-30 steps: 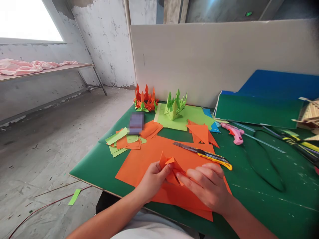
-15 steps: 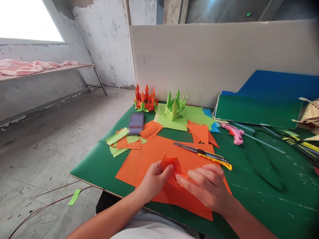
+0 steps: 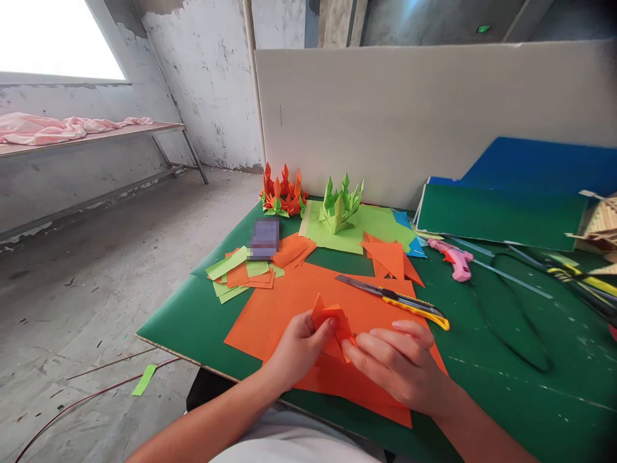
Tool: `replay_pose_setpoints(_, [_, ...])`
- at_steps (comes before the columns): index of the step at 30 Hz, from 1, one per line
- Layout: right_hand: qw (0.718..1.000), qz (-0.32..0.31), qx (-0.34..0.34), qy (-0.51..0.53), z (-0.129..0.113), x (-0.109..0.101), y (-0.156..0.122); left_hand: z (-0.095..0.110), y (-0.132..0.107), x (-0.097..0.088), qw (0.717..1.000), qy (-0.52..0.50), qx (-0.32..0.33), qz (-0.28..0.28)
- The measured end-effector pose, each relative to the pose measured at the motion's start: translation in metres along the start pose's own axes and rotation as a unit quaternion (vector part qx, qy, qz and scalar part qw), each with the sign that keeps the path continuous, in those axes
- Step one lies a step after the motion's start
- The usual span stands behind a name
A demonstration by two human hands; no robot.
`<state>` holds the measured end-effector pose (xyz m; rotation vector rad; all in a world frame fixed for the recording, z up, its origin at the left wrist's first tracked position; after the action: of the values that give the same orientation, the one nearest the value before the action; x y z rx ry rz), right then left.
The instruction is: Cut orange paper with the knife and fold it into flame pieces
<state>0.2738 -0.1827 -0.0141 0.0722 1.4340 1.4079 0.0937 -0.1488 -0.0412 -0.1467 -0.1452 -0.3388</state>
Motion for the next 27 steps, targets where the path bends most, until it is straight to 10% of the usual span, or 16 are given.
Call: replay_pose_setpoints(27, [0.999, -0.04, 0.018, 0.033, 0.0005, 0.0058, -0.0023, 0.005, -0.0042, 0.0043, 0.999, -0.029, 0.003, -0.034])
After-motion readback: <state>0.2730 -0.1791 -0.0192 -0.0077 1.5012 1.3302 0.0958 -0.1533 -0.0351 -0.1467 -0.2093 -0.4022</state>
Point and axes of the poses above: each hand's wrist, its own y-axis towards the middle knuckle, its own x-axis out of the palm, z = x × y, the point moved 1 cm from there along y, towards the middle knuckle, and after that the axes turned 2 degrees about -y, right-handed, at the moved point
